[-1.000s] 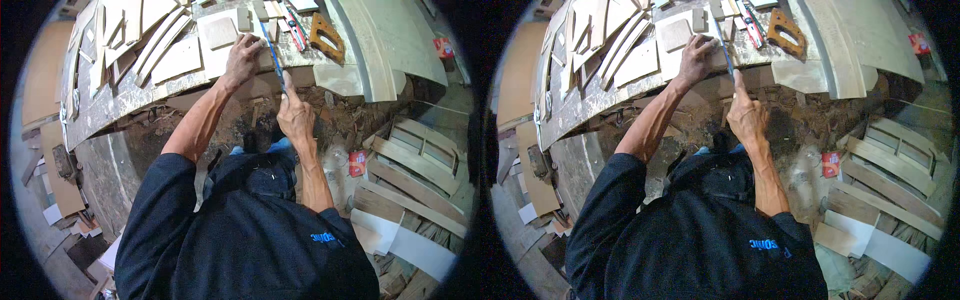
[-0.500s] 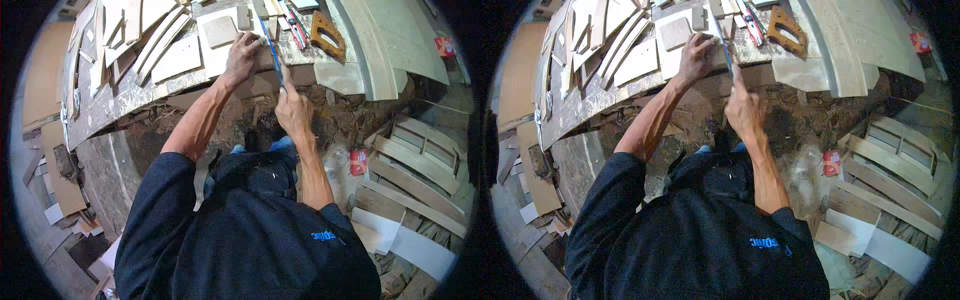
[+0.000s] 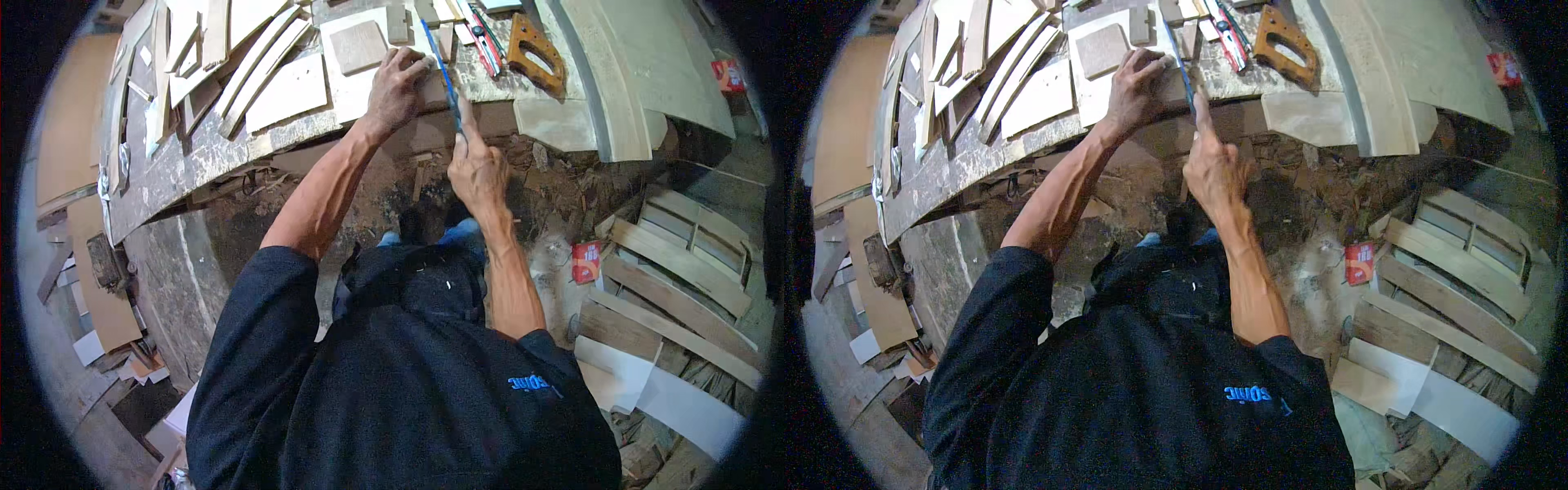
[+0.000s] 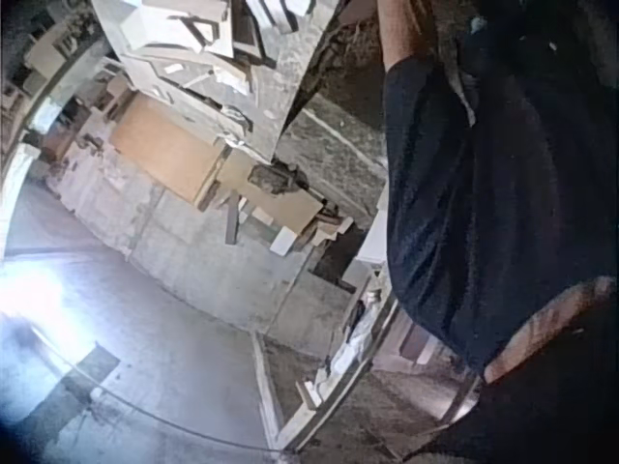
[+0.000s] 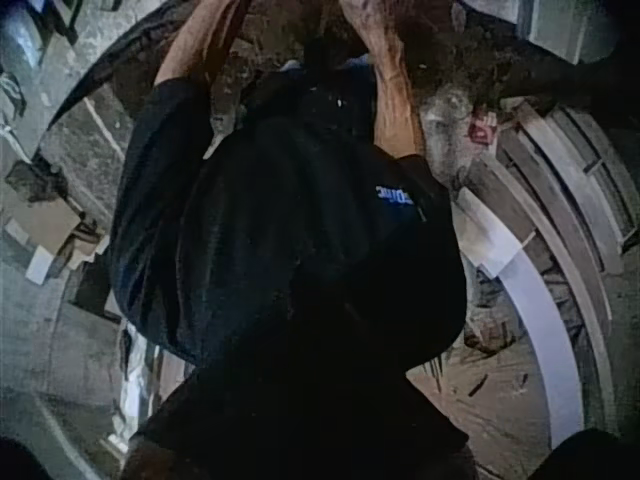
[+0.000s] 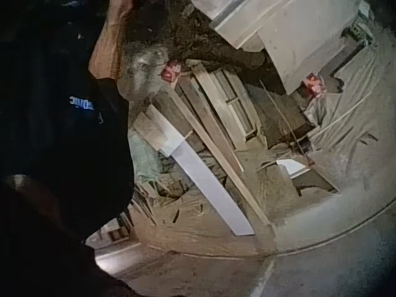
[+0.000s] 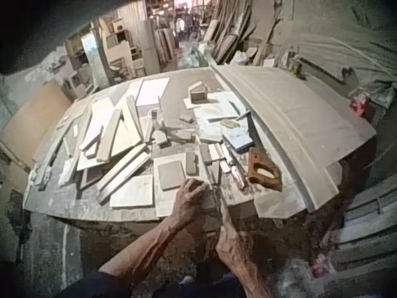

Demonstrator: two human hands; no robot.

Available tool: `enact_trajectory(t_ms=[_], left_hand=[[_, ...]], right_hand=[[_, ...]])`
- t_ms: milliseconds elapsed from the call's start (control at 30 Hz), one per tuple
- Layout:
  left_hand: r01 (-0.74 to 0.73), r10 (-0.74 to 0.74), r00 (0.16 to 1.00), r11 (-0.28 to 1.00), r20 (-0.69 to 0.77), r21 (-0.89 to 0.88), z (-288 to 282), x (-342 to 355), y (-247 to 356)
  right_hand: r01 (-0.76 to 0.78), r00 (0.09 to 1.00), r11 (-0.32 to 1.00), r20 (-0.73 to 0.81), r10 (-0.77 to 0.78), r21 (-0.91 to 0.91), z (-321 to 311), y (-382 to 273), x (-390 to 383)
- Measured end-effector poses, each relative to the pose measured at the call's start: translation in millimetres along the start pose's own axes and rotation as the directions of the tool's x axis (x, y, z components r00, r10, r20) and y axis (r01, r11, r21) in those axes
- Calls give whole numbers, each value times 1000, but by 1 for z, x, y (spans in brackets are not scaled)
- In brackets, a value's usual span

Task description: Cutting a small piece of wood with a hacksaw and then sanding the edges on a workshop bench.

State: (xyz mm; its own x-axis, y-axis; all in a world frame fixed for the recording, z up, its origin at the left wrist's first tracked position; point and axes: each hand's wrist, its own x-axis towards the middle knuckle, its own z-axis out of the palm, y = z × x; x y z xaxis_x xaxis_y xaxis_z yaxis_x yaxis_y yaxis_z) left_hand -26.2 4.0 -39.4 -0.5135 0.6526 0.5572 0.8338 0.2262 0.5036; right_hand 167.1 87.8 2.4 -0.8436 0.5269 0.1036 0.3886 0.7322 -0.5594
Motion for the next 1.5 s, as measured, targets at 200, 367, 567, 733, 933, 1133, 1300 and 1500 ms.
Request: enact_trajectory(t_ms=[200,367,567,733,933,1133,1300,1500], left_hand=[[-45,46,998,999,-49,18,-2,4,1],[-76,79,995,995,-55,61,1,1,1],[-52,53,998,998,-31,40,-2,1,0],[-61,62,997,997,-34,50,4,3,-6],[-56,57,996,998,-65,12,-4,3,7],[-39,38,998,999,-54,-15,-2,0,2],[-29,28,999,999,-26,-26,2,5,4],[-11,10,1000,999,-28,-38,2,3,-6]], right_hand=[[-69,997,997,43,69,16,-10,-10,3],[-48,998,998,28,47,31,-5,2,-19],[-76,995,997,68,77,-24,-2,4,-16],[-52,997,997,51,55,-53,-6,-1,-6],[198,969,980,-151,-195,7,1,9,-16],[-8,1000,1000,7,8,-4,10,11,-13],[148,981,989,-129,-143,30,22,23,2],[25,1000,1000,1,-25,17,4,9,-10]])
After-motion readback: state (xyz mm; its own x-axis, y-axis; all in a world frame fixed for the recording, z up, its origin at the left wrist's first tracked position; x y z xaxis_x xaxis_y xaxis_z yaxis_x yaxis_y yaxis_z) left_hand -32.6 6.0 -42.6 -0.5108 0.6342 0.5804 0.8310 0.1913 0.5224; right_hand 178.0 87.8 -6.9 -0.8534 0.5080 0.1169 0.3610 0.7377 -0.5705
